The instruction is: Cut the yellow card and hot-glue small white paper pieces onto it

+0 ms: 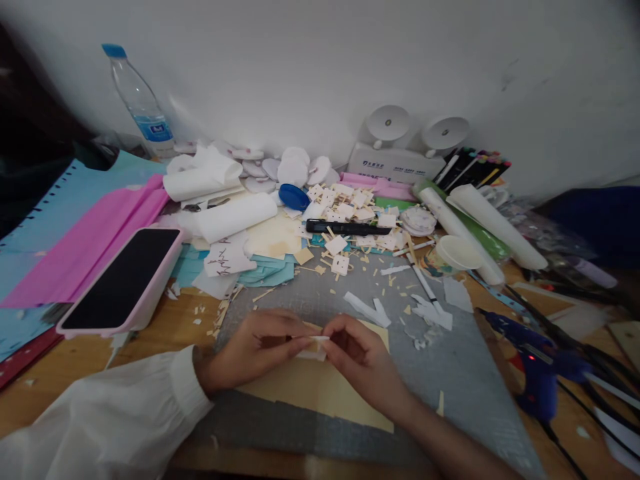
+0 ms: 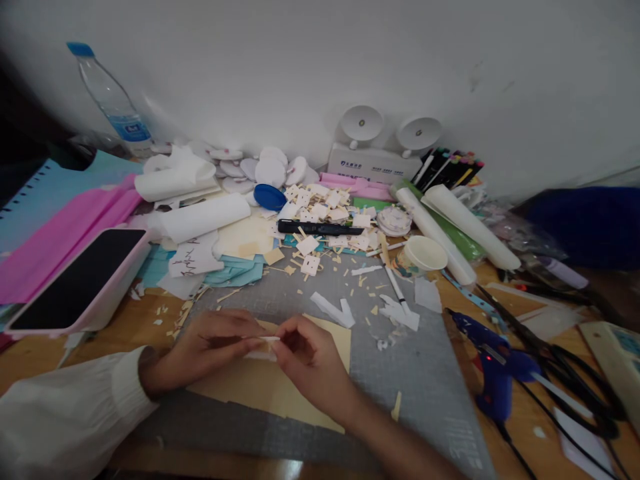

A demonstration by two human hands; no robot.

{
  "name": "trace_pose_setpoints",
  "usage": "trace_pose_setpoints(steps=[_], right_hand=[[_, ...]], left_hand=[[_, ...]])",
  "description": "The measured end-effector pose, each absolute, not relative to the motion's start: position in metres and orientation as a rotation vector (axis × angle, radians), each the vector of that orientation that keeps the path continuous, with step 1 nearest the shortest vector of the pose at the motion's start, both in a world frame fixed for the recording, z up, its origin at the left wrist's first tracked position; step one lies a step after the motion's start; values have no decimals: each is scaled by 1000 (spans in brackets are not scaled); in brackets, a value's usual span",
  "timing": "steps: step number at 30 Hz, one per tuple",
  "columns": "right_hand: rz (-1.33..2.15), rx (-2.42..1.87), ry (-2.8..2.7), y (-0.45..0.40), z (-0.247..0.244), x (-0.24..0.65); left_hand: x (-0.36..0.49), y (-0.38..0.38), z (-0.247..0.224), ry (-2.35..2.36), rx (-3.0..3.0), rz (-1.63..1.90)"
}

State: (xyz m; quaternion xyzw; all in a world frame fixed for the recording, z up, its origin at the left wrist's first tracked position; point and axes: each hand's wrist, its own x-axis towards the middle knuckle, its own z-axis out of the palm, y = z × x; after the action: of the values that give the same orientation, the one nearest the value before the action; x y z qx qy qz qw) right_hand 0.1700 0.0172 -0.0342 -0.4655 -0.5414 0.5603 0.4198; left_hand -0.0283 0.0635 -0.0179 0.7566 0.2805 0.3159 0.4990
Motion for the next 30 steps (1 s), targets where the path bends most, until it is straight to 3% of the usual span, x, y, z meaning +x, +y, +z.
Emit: trace_pose_setpoints(steps=[17,30], right_hand=[[1432,-1162,-1316,18,-28,170],[1433,-1185,-1410,19,-28,171]], left_hand=[[-25,63,-22,774,1289,719],[-24,58,-17,772,1613,664]])
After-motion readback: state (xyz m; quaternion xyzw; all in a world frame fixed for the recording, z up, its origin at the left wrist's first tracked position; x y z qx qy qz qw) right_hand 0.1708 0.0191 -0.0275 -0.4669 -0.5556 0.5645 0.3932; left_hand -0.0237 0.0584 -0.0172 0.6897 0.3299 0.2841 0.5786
